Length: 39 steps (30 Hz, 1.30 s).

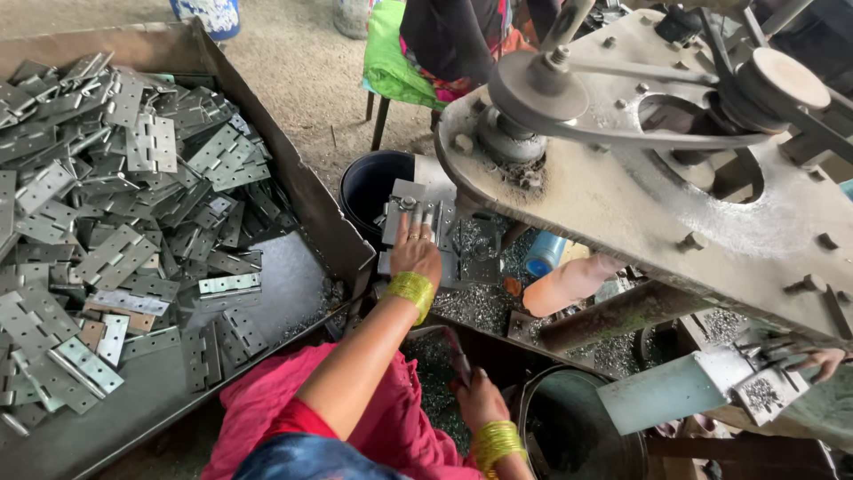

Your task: The person sits at a manual press machine and repeatedly picks up small metal plates from a bin, places them into the press, and operates the lever to process them. The processed plates are then dropped into a collection bin below.

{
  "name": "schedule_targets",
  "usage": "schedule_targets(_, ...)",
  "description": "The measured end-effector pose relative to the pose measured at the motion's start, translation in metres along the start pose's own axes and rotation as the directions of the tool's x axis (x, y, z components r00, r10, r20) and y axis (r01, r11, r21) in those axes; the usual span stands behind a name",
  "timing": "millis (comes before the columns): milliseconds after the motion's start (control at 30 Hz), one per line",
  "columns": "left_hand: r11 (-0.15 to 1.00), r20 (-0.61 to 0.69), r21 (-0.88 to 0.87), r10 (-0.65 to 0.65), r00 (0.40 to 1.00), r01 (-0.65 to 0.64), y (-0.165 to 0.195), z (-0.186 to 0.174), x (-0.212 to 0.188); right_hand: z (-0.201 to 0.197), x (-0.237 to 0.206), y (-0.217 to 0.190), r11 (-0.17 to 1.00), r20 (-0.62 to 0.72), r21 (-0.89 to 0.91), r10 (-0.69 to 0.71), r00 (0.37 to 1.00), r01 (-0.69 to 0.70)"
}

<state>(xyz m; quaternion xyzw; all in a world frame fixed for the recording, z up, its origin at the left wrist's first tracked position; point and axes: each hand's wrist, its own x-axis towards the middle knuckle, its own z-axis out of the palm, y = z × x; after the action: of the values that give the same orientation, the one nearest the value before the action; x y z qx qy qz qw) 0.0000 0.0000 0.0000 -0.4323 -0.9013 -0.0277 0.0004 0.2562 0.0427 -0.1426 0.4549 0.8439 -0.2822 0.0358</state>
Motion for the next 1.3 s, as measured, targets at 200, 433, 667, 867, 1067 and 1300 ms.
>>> schedule_targets(200, 0.998, 0.046, 0.039, -0.057, 0.997, 0.055, 0.009, 0.014, 0.037, 0.008, -0.002, -0.003, 1.0, -0.012, -0.009, 0.015, 1.0, -0.015)
schedule_targets(433, 0.981, -0.12, 0.171, -0.068, 0.991, 0.088, 0.015, 0.044, 0.038, 0.015, -0.001, 0.009, 1.0, -0.011, -0.001, -0.008, 1.0, 0.008)
schedule_targets(667, 0.996, 0.006, 0.057, -0.07, 0.998, 0.07, 0.008, 0.037, 0.01, -0.005, -0.023, -0.001, 0.995, -0.016, -0.097, -0.018, 1.0, 0.017)
schedule_targets(867, 0.994, 0.056, 0.079, -0.08, 0.995, 0.076, 0.003, 0.033, 0.013, 0.028, -0.033, 0.013, 0.999, -0.06, 0.039, -0.032, 0.998, 0.034)
schedule_targets(1067, 0.995, 0.097, 0.023, -0.095, 0.991, 0.093, 0.001, 0.024, 0.025, 0.028, 0.011, 0.038, 0.997, -0.043, -0.065, -0.042, 0.998, 0.04)
schedule_targets(1300, 0.977, -0.227, -0.212, -0.076, 0.971, 0.027, -0.019, 0.039, -0.003, 0.061, 0.004, 0.038, 0.996, -0.09, 0.033, -0.077, 0.993, 0.08)
